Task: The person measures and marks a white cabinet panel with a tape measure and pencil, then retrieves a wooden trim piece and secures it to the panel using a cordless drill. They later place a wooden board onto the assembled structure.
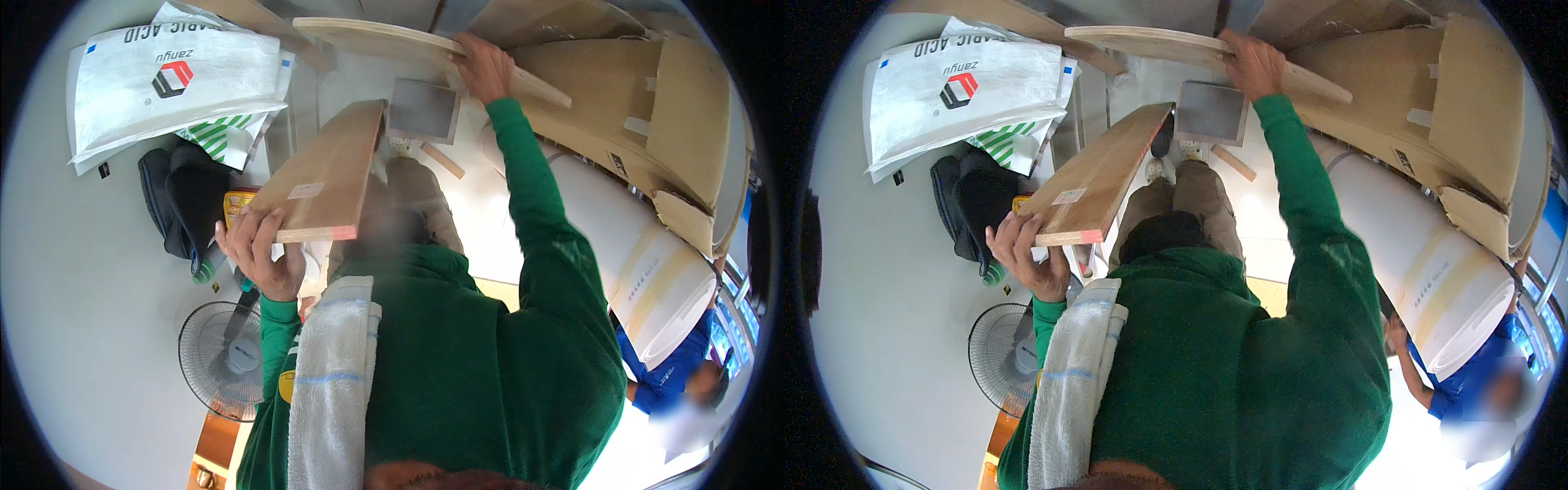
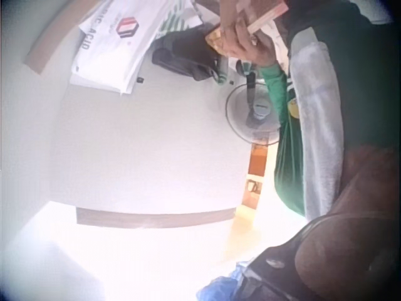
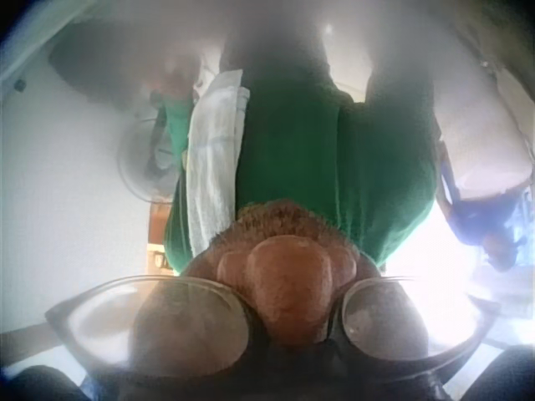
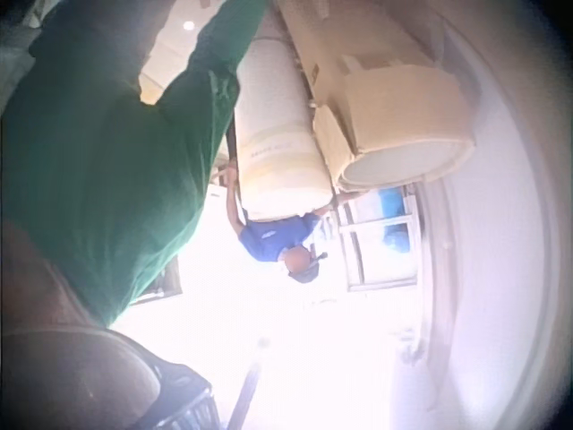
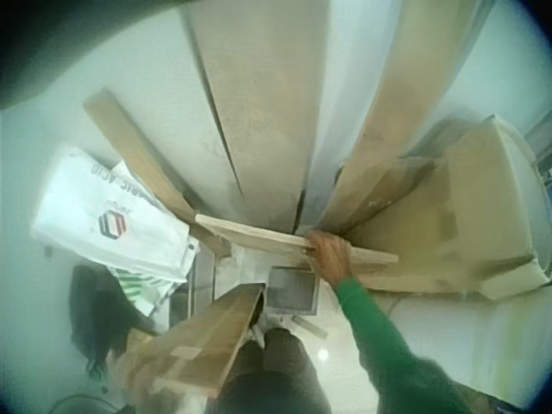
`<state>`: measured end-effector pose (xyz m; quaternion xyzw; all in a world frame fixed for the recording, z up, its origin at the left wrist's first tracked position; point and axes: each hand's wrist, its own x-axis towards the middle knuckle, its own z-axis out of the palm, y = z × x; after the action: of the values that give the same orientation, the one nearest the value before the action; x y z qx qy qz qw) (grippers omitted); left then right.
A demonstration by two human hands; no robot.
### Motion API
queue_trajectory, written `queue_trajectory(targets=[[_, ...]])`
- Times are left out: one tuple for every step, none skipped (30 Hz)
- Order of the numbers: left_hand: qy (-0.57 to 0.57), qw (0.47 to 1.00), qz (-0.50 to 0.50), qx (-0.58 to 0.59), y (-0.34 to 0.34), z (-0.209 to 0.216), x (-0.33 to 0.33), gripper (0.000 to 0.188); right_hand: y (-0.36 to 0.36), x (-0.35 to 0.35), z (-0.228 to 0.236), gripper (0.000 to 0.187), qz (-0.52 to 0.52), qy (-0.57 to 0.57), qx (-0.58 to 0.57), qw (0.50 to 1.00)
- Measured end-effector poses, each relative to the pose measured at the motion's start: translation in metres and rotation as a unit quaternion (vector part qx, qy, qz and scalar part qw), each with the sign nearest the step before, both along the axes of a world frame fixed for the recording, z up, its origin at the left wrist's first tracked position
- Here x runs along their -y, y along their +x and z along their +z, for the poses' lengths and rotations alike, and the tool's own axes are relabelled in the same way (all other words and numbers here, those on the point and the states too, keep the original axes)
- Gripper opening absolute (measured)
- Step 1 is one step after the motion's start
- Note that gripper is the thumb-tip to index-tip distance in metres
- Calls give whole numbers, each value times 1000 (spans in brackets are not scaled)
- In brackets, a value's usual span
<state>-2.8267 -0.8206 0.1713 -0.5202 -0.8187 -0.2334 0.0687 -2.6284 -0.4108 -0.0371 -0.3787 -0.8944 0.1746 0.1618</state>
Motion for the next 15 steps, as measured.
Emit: queue_trajectory(targets=[[0,1000,2,3,-1,1,-1,42,-2,-11,-20,41,21,3,-14,1000],[-4,1000,1,6,-2,2,-3,41,-5,-19,-40,42,31,14,-2,999],[-9,1000,-1,12,-4,3,-6,40,-8,-25,-62,43,40,23,12,999],[-26,1000,1,-15,-9,2,-10,39,-9,-31,-84,41,46,7,-14,999],[-32,999,-6,-12,-12,3,-13,39,-11,-41,-104,40,53,-5,-43,998],[-31,999,-11,-13,-16,2,-17,39,-15,-52,-124,38,54,-23,-34,998],[-31,999,-8,-22,-20,1,-22,39,-19,-61,-145,36,57,-41,-26,997],[-34,999,-3,-34,-23,0,-27,41,-22,-70,-165,35,61,-59,-20,996],[-29,999,-9,-17,-24,-1,-32,42,-22,-78,-184,40,57,-82,56,993],[-25,1000,-10,-7,-27,0,-36,44,-23,-86,-201,45,55,-101,127,985],[-17,1000,-1,-3,-31,0,-42,46,-30,-98,-217,51,49,-123,204,970],[-17,1000,3,-15,-32,1,-48,47,-30,-105,-226,47,91,-89,104,986],[-26,999,9,-40,-34,2,-53,48,-27,-113,-231,44,116,-75,35,990],[-22,999,16,-44,-34,4,-59,43,-27,-116,-235,43,95,-110,6,989],[-19,999,14,-44,-36,4,-65,38,-28,-125,-235,45,86,-107,55,989]])
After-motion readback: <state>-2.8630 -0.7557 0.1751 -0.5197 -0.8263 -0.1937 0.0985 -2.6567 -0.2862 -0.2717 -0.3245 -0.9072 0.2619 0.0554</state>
